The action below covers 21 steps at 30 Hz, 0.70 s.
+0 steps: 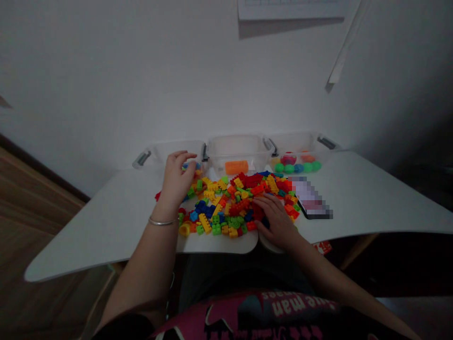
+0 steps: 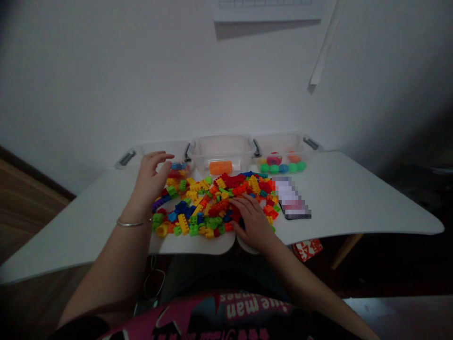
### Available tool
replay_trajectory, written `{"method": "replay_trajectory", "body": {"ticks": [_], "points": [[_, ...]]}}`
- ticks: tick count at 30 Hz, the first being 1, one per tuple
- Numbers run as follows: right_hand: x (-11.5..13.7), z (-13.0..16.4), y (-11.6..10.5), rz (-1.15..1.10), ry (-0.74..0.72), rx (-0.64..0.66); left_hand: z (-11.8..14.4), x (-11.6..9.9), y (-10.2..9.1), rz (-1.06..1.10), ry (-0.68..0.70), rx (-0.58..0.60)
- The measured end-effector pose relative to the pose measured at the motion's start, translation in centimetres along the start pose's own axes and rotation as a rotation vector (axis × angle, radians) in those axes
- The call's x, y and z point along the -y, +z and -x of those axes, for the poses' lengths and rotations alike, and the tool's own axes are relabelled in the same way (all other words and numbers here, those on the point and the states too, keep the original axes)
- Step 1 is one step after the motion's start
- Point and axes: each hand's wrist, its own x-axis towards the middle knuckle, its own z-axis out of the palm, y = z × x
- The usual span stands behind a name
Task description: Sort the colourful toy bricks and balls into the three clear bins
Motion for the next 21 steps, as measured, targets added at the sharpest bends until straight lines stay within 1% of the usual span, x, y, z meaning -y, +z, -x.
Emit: {"method": "replay_trajectory", "body": {"ticks": [2, 3, 5, 7, 10, 12, 15, 21], "points": [[0.0, 0.0, 0.0, 0.0, 0.001, 0.004, 2.1, -0.4, 0.5, -0.031, 0.015, 0.044], [0.0, 0.0, 0.0, 0.0, 0.002, 0.004, 3.2, -0.6, 0.7, -0.046, 0.029, 0.107], [0.1, 0.0, 0.0, 0.003, 0.001, 0.005, 4.9, -1.2, 1.0, -0.099, 0.055, 0.189], [0.1, -0.1, 0.0, 0.008, 0.005, 0.006, 6.1, -2.0, 1.0, -0.184, 0.099, 0.304], [0.2, -0.1, -0.1, 0.008, 0.01, 0.01, 6.8, -3.1, 0.3, -0.355, 0.169, 0.448], [0.1, -0.1, -0.1, 0.002, 0.015, 0.013, 6.9, -3.4, -0.3, -0.487, 0.183, 0.488], [0.1, -0.1, 0.0, -0.005, 0.015, 0.012, 7.1, -3.2, -0.8, -0.636, 0.163, 0.489], [0.2, 0.0, 0.0, 0.006, 0.014, 0.008, 8.2, -2.0, -0.6, -0.667, 0.139, 0.586]]}}
